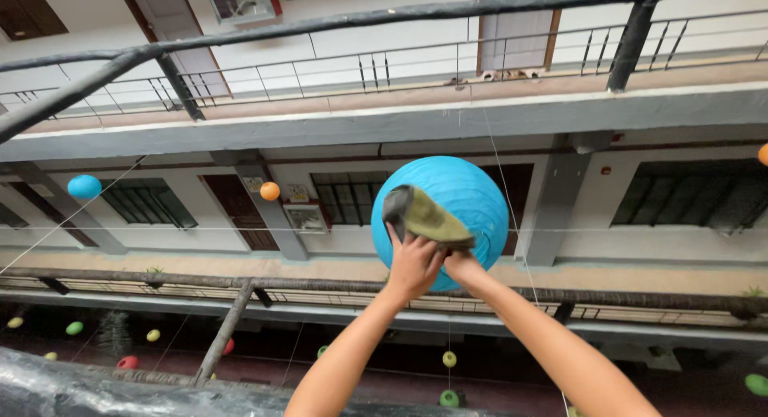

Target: The person wipes down a long balcony railing and a paper lantern with a cloth.

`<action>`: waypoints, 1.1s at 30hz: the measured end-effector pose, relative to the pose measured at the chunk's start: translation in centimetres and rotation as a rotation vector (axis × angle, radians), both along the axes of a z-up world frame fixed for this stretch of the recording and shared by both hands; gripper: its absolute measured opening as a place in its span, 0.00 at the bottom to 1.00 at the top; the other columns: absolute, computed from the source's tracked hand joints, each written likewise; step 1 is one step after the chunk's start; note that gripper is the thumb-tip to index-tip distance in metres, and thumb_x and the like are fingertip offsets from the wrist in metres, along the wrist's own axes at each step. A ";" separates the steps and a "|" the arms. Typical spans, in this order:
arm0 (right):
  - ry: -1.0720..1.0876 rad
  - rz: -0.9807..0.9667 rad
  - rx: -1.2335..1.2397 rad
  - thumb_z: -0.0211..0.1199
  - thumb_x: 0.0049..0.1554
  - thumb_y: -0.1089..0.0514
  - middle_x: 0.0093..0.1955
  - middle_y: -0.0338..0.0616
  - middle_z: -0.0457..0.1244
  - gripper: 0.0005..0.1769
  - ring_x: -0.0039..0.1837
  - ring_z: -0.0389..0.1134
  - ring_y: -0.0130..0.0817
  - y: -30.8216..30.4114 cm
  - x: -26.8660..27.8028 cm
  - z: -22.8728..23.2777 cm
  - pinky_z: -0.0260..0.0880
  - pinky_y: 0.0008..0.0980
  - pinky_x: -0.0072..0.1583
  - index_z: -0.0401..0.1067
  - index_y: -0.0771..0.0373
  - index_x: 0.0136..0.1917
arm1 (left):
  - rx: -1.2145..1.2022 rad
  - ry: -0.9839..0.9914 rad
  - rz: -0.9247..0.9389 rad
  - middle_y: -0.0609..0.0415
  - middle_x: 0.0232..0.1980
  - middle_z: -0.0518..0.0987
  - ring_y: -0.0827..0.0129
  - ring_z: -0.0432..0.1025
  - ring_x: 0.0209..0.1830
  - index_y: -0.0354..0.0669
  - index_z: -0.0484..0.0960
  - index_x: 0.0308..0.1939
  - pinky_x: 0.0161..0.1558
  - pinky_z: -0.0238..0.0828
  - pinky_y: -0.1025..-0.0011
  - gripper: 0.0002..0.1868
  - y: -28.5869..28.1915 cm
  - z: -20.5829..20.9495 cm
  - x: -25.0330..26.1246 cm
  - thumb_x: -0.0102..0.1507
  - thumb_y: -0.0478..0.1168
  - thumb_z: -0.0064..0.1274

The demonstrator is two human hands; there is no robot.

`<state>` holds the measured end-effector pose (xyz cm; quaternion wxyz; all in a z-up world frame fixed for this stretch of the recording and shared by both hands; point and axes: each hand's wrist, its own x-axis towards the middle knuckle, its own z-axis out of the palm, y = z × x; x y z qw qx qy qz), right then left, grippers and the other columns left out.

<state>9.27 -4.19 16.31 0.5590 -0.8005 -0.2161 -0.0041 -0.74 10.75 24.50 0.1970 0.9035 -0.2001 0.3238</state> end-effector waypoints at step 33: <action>0.727 0.168 1.020 0.55 0.66 0.55 0.47 0.41 0.66 0.10 0.53 0.68 0.38 0.3 -5.1 7.5 0.66 0.53 0.58 0.63 0.55 0.42 | -0.648 -0.040 0.187 0.33 0.59 0.74 0.35 0.63 0.66 0.37 0.77 0.51 0.71 0.51 0.39 0.15 2.3 0.4 -3.1 0.69 0.43 0.40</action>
